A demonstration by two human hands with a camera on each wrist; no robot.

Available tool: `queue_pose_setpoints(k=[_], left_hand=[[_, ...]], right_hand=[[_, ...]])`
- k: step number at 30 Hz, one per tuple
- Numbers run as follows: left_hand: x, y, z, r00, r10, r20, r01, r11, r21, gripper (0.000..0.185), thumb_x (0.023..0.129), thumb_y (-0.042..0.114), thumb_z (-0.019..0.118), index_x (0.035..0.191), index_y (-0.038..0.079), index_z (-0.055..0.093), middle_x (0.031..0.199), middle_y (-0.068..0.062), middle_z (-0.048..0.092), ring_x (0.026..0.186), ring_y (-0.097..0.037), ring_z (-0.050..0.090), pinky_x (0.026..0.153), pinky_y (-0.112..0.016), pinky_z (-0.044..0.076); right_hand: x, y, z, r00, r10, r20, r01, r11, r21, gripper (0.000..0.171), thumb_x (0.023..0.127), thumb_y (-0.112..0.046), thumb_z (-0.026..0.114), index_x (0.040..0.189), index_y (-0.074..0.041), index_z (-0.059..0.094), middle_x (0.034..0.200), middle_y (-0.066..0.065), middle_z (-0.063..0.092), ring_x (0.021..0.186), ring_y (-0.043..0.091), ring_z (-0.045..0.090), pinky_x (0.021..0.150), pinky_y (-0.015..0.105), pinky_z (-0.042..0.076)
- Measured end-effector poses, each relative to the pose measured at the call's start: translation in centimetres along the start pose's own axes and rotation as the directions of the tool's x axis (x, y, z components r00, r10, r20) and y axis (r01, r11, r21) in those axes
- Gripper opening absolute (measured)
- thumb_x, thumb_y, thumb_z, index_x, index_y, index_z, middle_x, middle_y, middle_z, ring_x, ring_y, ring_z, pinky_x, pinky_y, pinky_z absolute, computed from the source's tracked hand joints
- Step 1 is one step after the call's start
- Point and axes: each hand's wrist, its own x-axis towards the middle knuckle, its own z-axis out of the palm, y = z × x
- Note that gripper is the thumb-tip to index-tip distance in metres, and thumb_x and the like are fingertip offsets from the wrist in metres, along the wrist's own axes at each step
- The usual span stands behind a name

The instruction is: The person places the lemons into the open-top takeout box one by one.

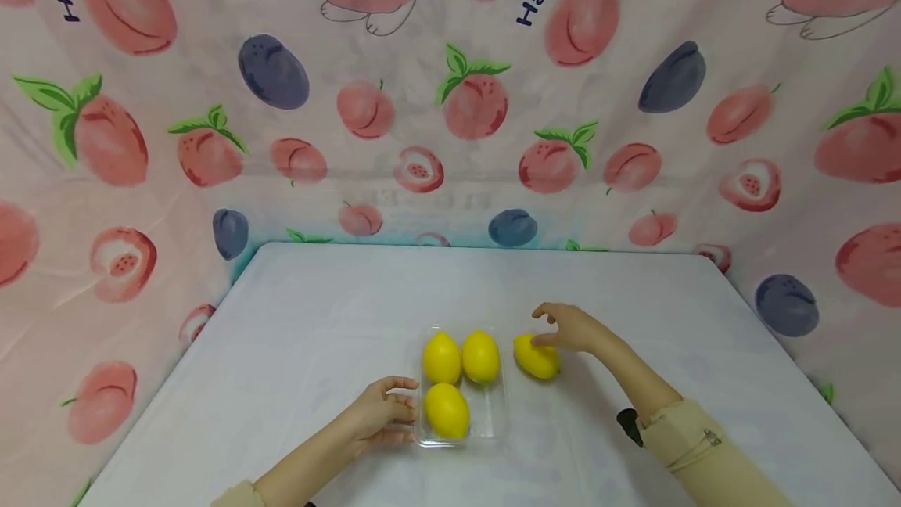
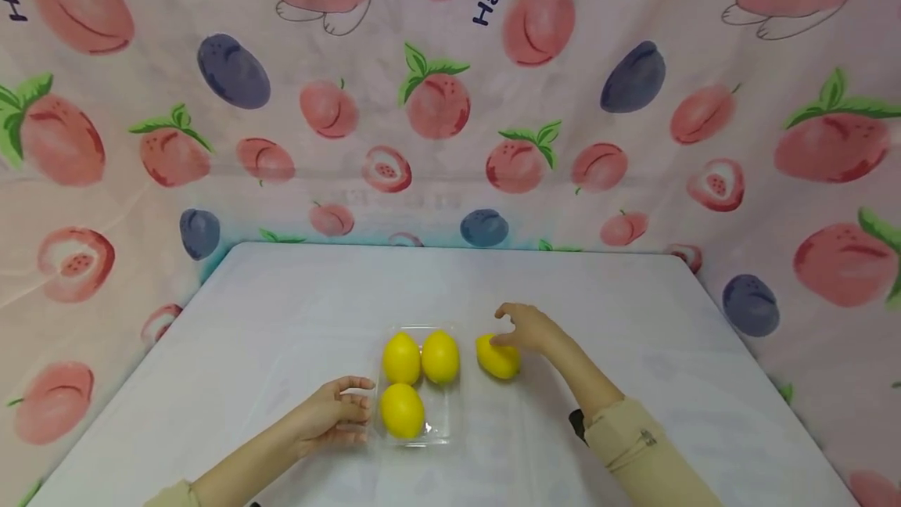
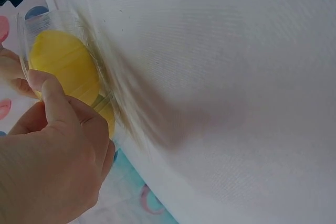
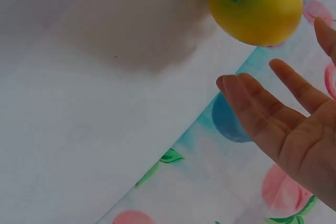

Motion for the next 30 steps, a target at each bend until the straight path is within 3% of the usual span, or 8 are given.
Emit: queue_pose_setpoints(k=[8, 12, 19, 26, 30], left_hand=[[-0.1, 0.1, -0.2, 1.000, -0.005, 0.030, 0.005, 1.000, -0.019, 0.045, 0.083, -0.007, 0.061, 0.123, -0.001, 0.043, 0.085, -0.002, 0.054, 0.071, -0.012, 0.057, 0.065, -0.027, 0.060], [0.0, 0.2, -0.4, 0.999, 0.002, 0.037, -0.001, 1.000, -0.026, 0.047, 0.081, -0.007, 0.061, 0.124, -0.002, 0.044, 0.086, -0.001, 0.055, 0.070, -0.011, 0.057, 0.067, -0.028, 0.060], [0.0, 0.3, -0.4, 1.000, 0.020, 0.021, -0.019, 0.999, -0.026, 0.053, 0.080, -0.010, 0.059, 0.129, -0.005, 0.039, 0.088, -0.004, 0.055, 0.067, -0.011, 0.056, 0.064, -0.028, 0.060], [0.3, 0.1, -0.4, 1.000, 0.021, 0.018, -0.020, 1.000, -0.019, 0.051, 0.081, -0.009, 0.059, 0.128, -0.003, 0.041, 0.087, -0.003, 0.055, 0.066, -0.011, 0.057, 0.063, -0.026, 0.060], [0.3, -0.2, -0.3, 0.999, 0.026, 0.034, -0.025, 1.000, -0.014, 0.052, 0.080, -0.009, 0.060, 0.127, -0.003, 0.040, 0.088, -0.003, 0.054, 0.064, -0.010, 0.056, 0.064, -0.026, 0.060]], right_hand=[[1.2, 0.9, 0.9, 0.987, 0.062, 0.151, -0.074, 0.994, 0.077, 0.050, 0.085, -0.027, 0.069, 0.125, -0.002, 0.052, 0.117, 0.025, 0.055, 0.086, 0.025, 0.057, 0.070, 0.034, 0.058], [1.2, 0.9, 1.0, 0.982, 0.022, 0.188, -0.040, 0.995, 0.094, 0.050, 0.086, -0.027, 0.068, 0.126, -0.003, 0.051, 0.116, 0.024, 0.056, 0.081, 0.023, 0.057, 0.071, 0.032, 0.057], [1.1, 0.3, 0.9, 0.970, -0.029, 0.240, 0.015, 0.998, 0.061, 0.041, 0.085, -0.025, 0.068, 0.121, -0.011, 0.053, 0.114, 0.020, 0.057, 0.090, 0.024, 0.056, 0.074, 0.034, 0.057], [1.0, 0.9, 1.0, 0.984, -0.081, 0.158, 0.067, 0.993, 0.094, 0.043, 0.083, -0.037, 0.068, 0.111, -0.008, 0.052, 0.090, 0.012, 0.055, 0.070, 0.019, 0.053, 0.059, 0.026, 0.054], [0.2, 0.4, 1.1, 0.998, -0.031, 0.054, 0.024, 0.993, 0.114, 0.043, 0.082, -0.034, 0.069, 0.109, -0.005, 0.052, 0.087, 0.012, 0.056, 0.067, 0.019, 0.053, 0.056, 0.028, 0.055]])
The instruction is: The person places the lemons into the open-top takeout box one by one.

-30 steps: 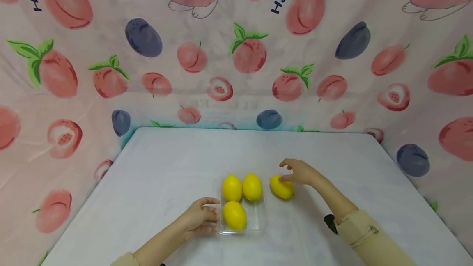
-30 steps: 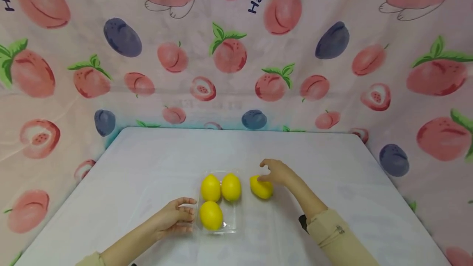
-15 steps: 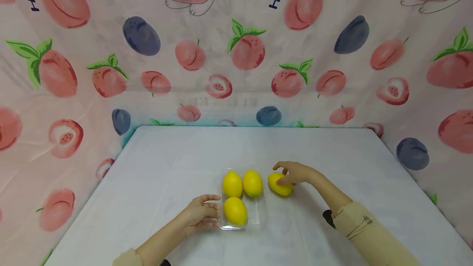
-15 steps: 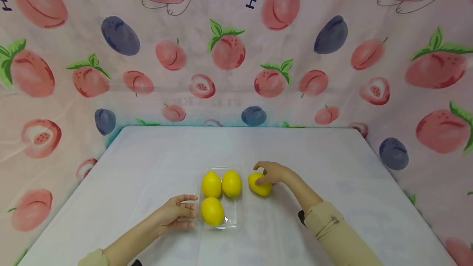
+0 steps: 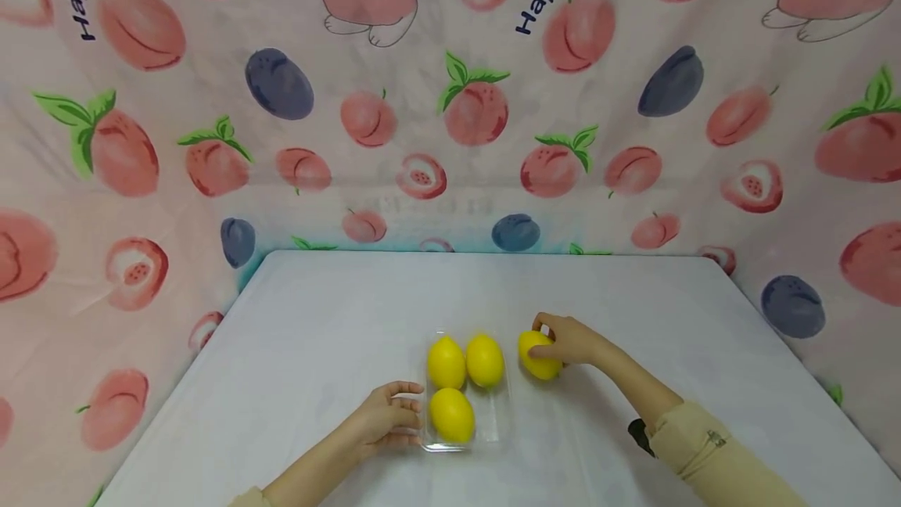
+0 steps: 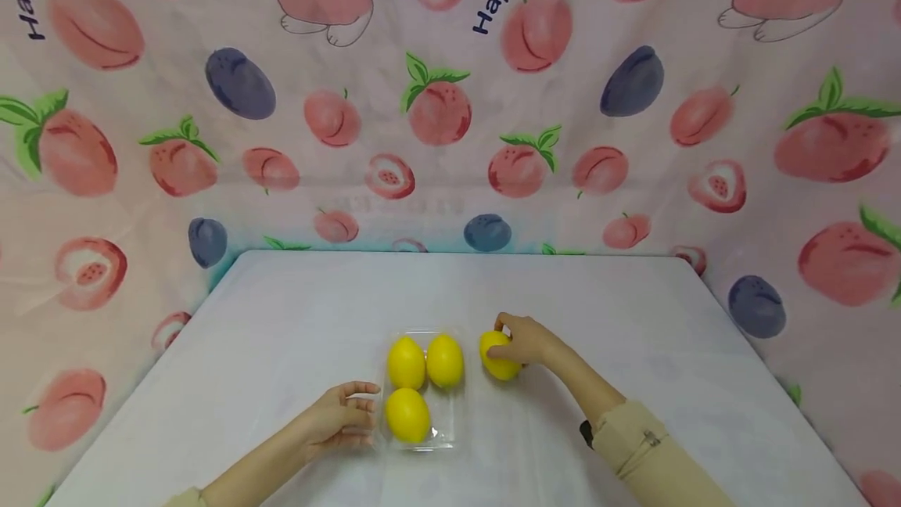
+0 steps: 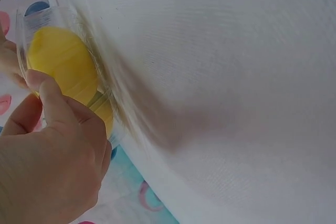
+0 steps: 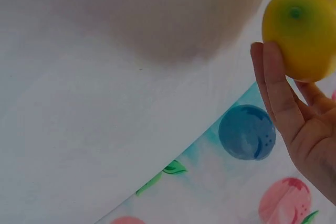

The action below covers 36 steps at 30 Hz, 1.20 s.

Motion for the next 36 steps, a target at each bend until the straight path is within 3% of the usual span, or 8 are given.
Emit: queue_pose_setpoints(k=[5, 10, 16, 30, 36], left_hand=[[0.0, -0.2, 0.0, 1.000, 0.022, 0.015, -0.023, 1.000, 0.011, 0.055, 0.076, -0.010, 0.060, 0.128, -0.005, 0.040, 0.090, -0.002, 0.054, 0.065, -0.010, 0.056, 0.063, -0.024, 0.059], [0.2, -0.2, 0.1, 0.999, 0.035, 0.016, -0.036, 0.999, 0.015, 0.056, 0.074, -0.009, 0.058, 0.127, -0.005, 0.041, 0.090, -0.001, 0.054, 0.066, -0.009, 0.055, 0.063, -0.021, 0.058], [0.2, -0.1, 0.1, 0.999, 0.038, 0.004, -0.038, 0.999, 0.017, 0.055, 0.074, -0.009, 0.058, 0.126, -0.004, 0.041, 0.090, -0.001, 0.054, 0.065, -0.010, 0.056, 0.062, -0.021, 0.058], [-0.3, -0.7, 0.1, 0.999, 0.029, 0.018, -0.028, 1.000, -0.007, 0.055, 0.075, -0.009, 0.058, 0.127, -0.005, 0.041, 0.091, -0.001, 0.053, 0.069, -0.012, 0.058, 0.065, -0.024, 0.059], [-0.1, -0.4, 0.0, 0.999, 0.027, 0.020, -0.026, 0.999, -0.035, 0.055, 0.078, -0.009, 0.058, 0.129, -0.005, 0.039, 0.093, -0.001, 0.052, 0.070, -0.011, 0.057, 0.067, -0.024, 0.058]], right_hand=[[-0.8, -0.7, 0.2, 0.996, -0.004, -0.091, 0.002, 1.000, -0.024, 0.041, 0.084, -0.030, 0.067, 0.112, -0.005, 0.052, 0.082, 0.009, 0.057, 0.065, 0.017, 0.050, 0.055, 0.027, 0.051], [-1.4, -1.3, 0.0, 0.993, -0.055, -0.107, 0.052, 0.998, -0.030, 0.042, 0.086, -0.028, 0.065, 0.120, -0.007, 0.053, 0.085, 0.008, 0.061, 0.068, 0.016, 0.051, 0.056, 0.024, 0.047], [-2.3, -2.5, -0.2, 0.987, -0.079, -0.137, 0.079, 0.997, -0.001, 0.042, 0.087, -0.030, 0.065, 0.119, -0.006, 0.053, 0.080, 0.008, 0.059, 0.064, 0.015, 0.051, 0.055, 0.024, 0.048], [-4.3, -5.3, 2.9, 0.990, -0.114, -0.082, 0.126, 0.979, 0.163, 0.044, 0.085, -0.034, 0.068, 0.115, -0.008, 0.051, 0.079, 0.005, 0.055, 0.057, 0.013, 0.051, 0.052, 0.022, 0.052], [-4.0, -6.1, 4.3, 0.990, -0.121, -0.067, 0.130, 0.978, 0.166, 0.046, 0.085, -0.034, 0.067, 0.118, -0.008, 0.050, 0.076, 0.004, 0.053, 0.052, 0.013, 0.051, 0.049, 0.022, 0.051]])
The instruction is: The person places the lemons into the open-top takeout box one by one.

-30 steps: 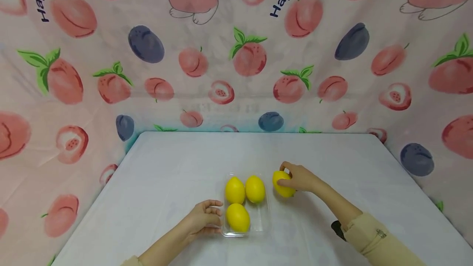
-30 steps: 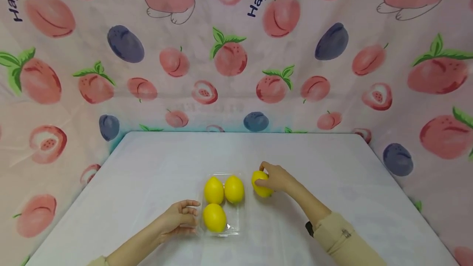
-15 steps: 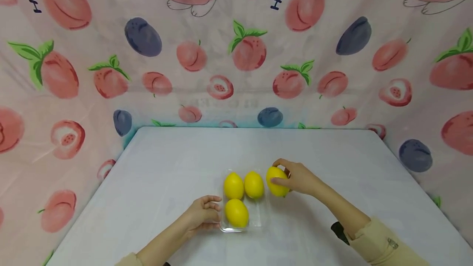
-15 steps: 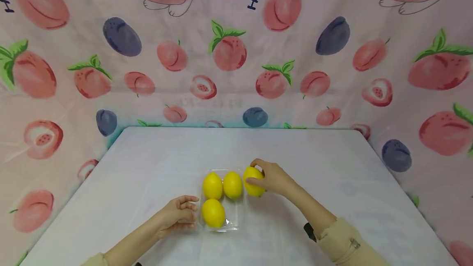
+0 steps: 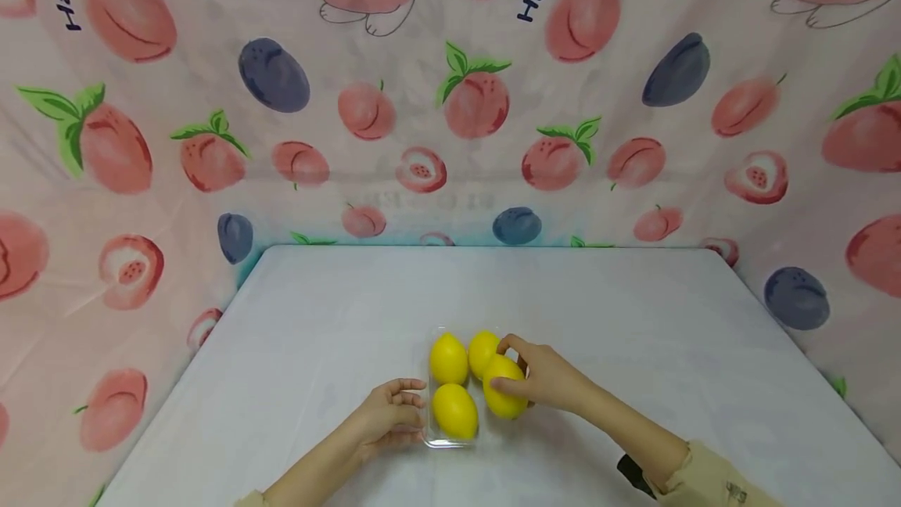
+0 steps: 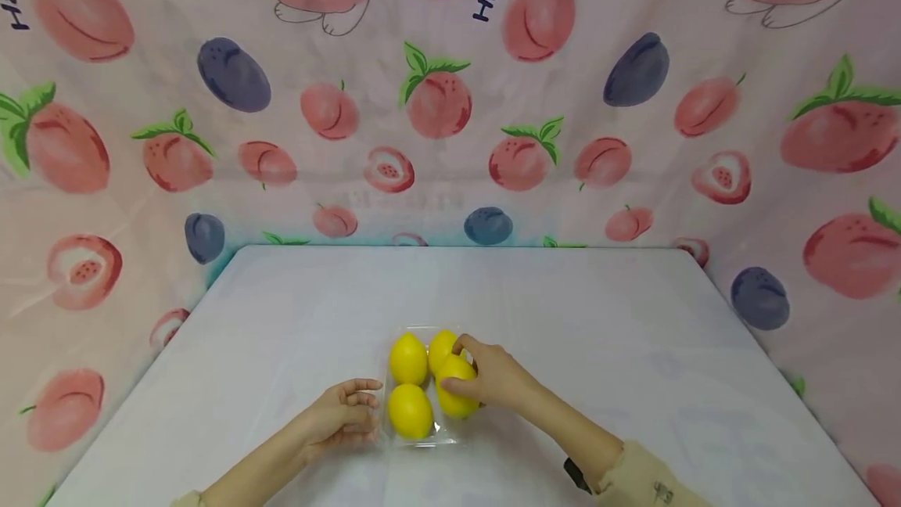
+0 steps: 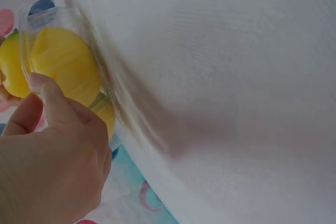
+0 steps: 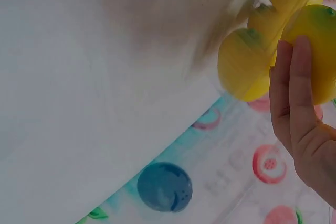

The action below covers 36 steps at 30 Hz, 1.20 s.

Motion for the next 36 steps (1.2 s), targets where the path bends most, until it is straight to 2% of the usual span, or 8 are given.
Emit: queue_pose_setpoints(k=[5, 11, 13, 20, 27, 32, 36], left_hand=[[0.1, 0.3, 0.1, 1.000, -0.005, -0.001, 0.005, 1.000, -0.018, 0.056, 0.077, -0.011, 0.058, 0.129, -0.006, 0.038, 0.091, -0.001, 0.052, 0.070, -0.012, 0.056, 0.065, -0.023, 0.058], [0.1, 0.5, 0.3, 1.000, -0.021, -0.011, 0.021, 0.999, -0.038, 0.056, 0.078, -0.013, 0.059, 0.129, -0.004, 0.038, 0.088, -0.001, 0.054, 0.066, -0.011, 0.055, 0.063, -0.022, 0.057], [0.1, 0.5, 0.4, 1.000, -0.026, -0.012, 0.025, 0.999, -0.043, 0.055, 0.078, -0.013, 0.059, 0.129, -0.004, 0.038, 0.087, -0.002, 0.054, 0.066, -0.011, 0.056, 0.063, -0.022, 0.057], [0.0, 0.6, 0.6, 0.999, -0.029, -0.021, 0.028, 0.999, -0.039, 0.056, 0.079, -0.014, 0.058, 0.130, -0.005, 0.038, 0.088, -0.003, 0.054, 0.067, -0.012, 0.055, 0.062, -0.022, 0.057], [0.0, 0.6, 0.5, 1.000, -0.022, -0.019, 0.021, 0.999, -0.034, 0.056, 0.079, -0.013, 0.059, 0.130, -0.005, 0.038, 0.090, -0.003, 0.055, 0.065, -0.012, 0.055, 0.063, -0.023, 0.058], [0.1, 0.3, 0.5, 1.000, -0.026, -0.013, 0.026, 0.999, -0.021, 0.055, 0.079, -0.011, 0.060, 0.130, -0.004, 0.039, 0.091, -0.003, 0.054, 0.068, -0.013, 0.056, 0.064, -0.024, 0.059], [0.2, 0.4, 0.3, 1.000, -0.028, -0.014, 0.027, 1.000, -0.005, 0.056, 0.079, -0.010, 0.061, 0.130, -0.003, 0.039, 0.092, -0.004, 0.055, 0.067, -0.013, 0.057, 0.065, -0.025, 0.059]], right_hand=[[0.2, -0.6, 0.9, 0.999, 0.016, -0.046, -0.020, 0.996, -0.088, 0.047, 0.084, -0.035, 0.069, 0.119, -0.008, 0.055, 0.072, 0.002, 0.056, 0.058, 0.012, 0.050, 0.050, 0.021, 0.047], [0.2, -1.2, 2.0, 0.994, 0.019, -0.106, -0.039, 0.982, -0.186, 0.050, 0.080, -0.038, 0.072, 0.115, -0.004, 0.061, 0.094, 0.008, 0.068, 0.077, 0.016, 0.055, 0.069, 0.033, 0.053], [0.3, -1.4, 2.3, 0.994, 0.034, -0.109, -0.056, 0.977, -0.204, 0.052, 0.079, -0.039, 0.073, 0.115, -0.004, 0.062, 0.097, 0.009, 0.068, 0.079, 0.017, 0.055, 0.070, 0.034, 0.052], [0.4, -1.8, 3.3, 0.988, 0.000, -0.153, -0.051, 0.945, -0.324, 0.053, 0.076, -0.044, 0.074, 0.104, 0.000, 0.062, 0.080, 0.004, 0.059, 0.064, 0.014, 0.045, 0.052, 0.022, 0.038], [0.4, -1.8, 3.9, 0.979, -0.063, -0.195, 0.000, 0.951, -0.310, 0.045, 0.074, -0.039, 0.077, 0.090, -0.003, 0.056, 0.074, 0.003, 0.046, 0.058, 0.013, 0.041, 0.048, 0.019, 0.033], [0.3, -1.7, 4.5, 0.974, -0.083, -0.211, 0.001, 0.933, -0.360, 0.040, 0.077, -0.038, 0.075, 0.089, -0.007, 0.052, 0.070, 0.002, 0.043, 0.055, 0.013, 0.038, 0.046, 0.019, 0.028], [0.5, -1.5, 4.8, 0.972, -0.110, -0.205, 0.017, 0.913, -0.408, 0.036, 0.080, -0.034, 0.073, 0.089, -0.004, 0.055, 0.070, 0.002, 0.045, 0.056, 0.012, 0.039, 0.047, 0.019, 0.031]])
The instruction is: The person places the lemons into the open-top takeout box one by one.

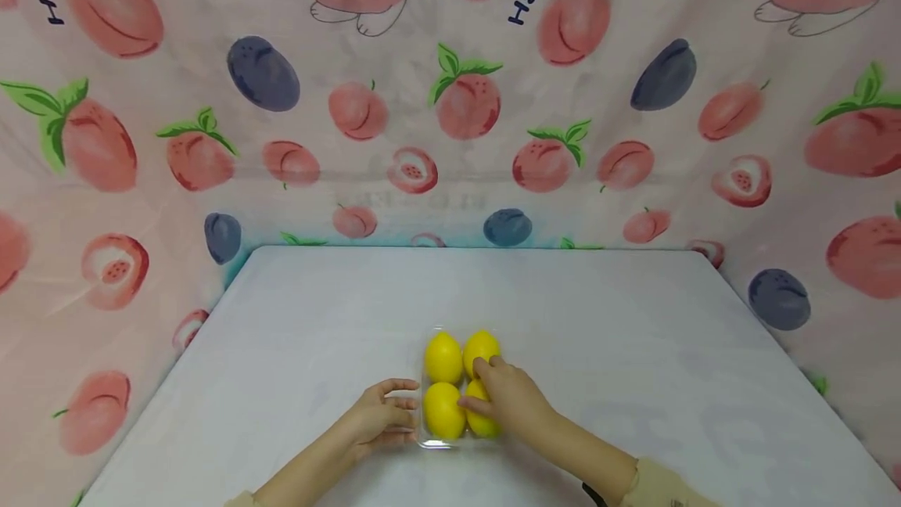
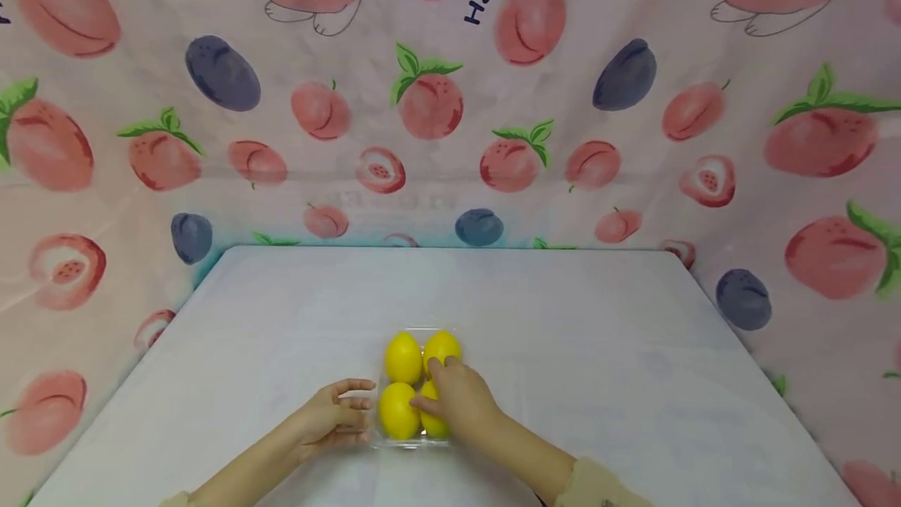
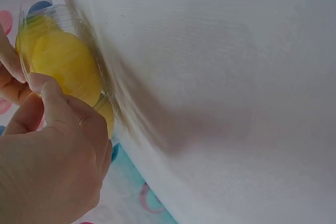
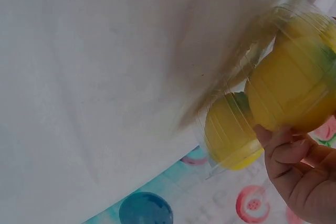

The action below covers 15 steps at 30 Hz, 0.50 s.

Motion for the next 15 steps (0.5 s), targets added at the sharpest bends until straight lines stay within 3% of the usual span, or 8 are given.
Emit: queue_pose_setpoints(k=[7, 15], left_hand=[[0.3, 0.3, -0.3, 1.000, 0.004, -0.009, -0.004, 1.000, 0.022, 0.056, 0.079, -0.010, 0.061, 0.130, -0.003, 0.039, 0.091, -0.003, 0.055, 0.061, -0.010, 0.058, 0.063, -0.024, 0.059], [-0.1, -0.4, -0.4, 1.000, 0.001, 0.003, -0.001, 1.000, 0.001, 0.055, 0.081, -0.009, 0.061, 0.131, -0.003, 0.038, 0.091, -0.002, 0.056, 0.063, -0.009, 0.059, 0.064, -0.024, 0.059]], right_hand=[[0.2, 0.1, 0.7, 0.997, -0.071, -0.016, 0.070, 0.996, -0.060, 0.030, 0.083, -0.029, 0.070, 0.091, -0.003, 0.056, 0.073, 0.000, 0.044, 0.059, 0.010, 0.038, 0.050, 0.016, 0.034], [0.2, 0.6, 1.1, 0.995, -0.099, -0.025, 0.099, 0.995, 0.012, 0.030, 0.082, -0.030, 0.070, 0.088, -0.006, 0.053, 0.074, -0.003, 0.041, 0.059, 0.007, 0.036, 0.049, 0.015, 0.032]])
